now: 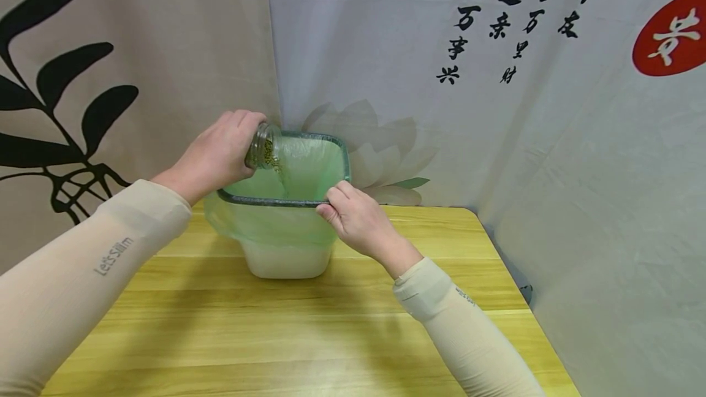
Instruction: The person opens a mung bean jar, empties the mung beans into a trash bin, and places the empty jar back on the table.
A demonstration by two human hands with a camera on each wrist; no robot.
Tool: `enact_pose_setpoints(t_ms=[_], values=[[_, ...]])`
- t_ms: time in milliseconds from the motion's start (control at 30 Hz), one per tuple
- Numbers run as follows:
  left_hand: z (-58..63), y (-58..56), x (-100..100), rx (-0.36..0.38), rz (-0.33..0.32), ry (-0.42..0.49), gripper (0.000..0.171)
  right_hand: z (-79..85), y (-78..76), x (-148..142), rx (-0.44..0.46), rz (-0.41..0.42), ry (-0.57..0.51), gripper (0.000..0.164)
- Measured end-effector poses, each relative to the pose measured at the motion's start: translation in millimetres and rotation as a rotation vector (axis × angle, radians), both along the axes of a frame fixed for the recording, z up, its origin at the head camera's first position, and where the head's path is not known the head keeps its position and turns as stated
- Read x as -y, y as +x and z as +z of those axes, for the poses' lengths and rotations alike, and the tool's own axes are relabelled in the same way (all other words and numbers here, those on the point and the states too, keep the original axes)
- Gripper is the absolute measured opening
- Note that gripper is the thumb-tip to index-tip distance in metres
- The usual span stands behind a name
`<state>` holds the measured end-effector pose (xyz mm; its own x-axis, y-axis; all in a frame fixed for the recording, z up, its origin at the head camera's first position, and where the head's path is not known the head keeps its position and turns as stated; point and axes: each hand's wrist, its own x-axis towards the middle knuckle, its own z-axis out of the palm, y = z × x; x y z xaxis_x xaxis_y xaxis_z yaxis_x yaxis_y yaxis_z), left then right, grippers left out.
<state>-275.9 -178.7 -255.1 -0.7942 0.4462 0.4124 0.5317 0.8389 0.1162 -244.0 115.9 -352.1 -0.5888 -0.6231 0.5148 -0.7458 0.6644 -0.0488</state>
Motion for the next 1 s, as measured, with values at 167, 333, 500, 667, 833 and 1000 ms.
enact_pose_setpoints(t_ms=[167,333,500,667,833,1000], values=[[0.2,0.2,-0.5,-0.002,0.0,0.003,0.086,0.0,0.5,0.0,0.007,0.0,0.001,0.06],[-0.3,-0.4,-1.5,-0.014,-0.007,0.005,0.086,0.5,1.6,0.0,0.007,0.0,0.001,0.06],[-0.6,0.1,-2.3,-0.028,-0.013,0.007,0.086,0.9,1.8,0.0,-0.001,0.0,0.001,0.06],[0.1,1.6,-2.8,-0.042,-0.023,0.009,0.085,1.2,1.9,-0.2,-0.008,0.003,-0.003,0.06],[0.6,2.0,-3.6,-0.05,-0.026,0.005,0.085,0.6,1.5,-0.4,-0.006,0.002,-0.004,0.061],[0.4,1.6,-4.5,-0.062,-0.028,-0.002,0.084,0.0,1.3,-0.7,-0.008,0.0,-0.003,0.061]])
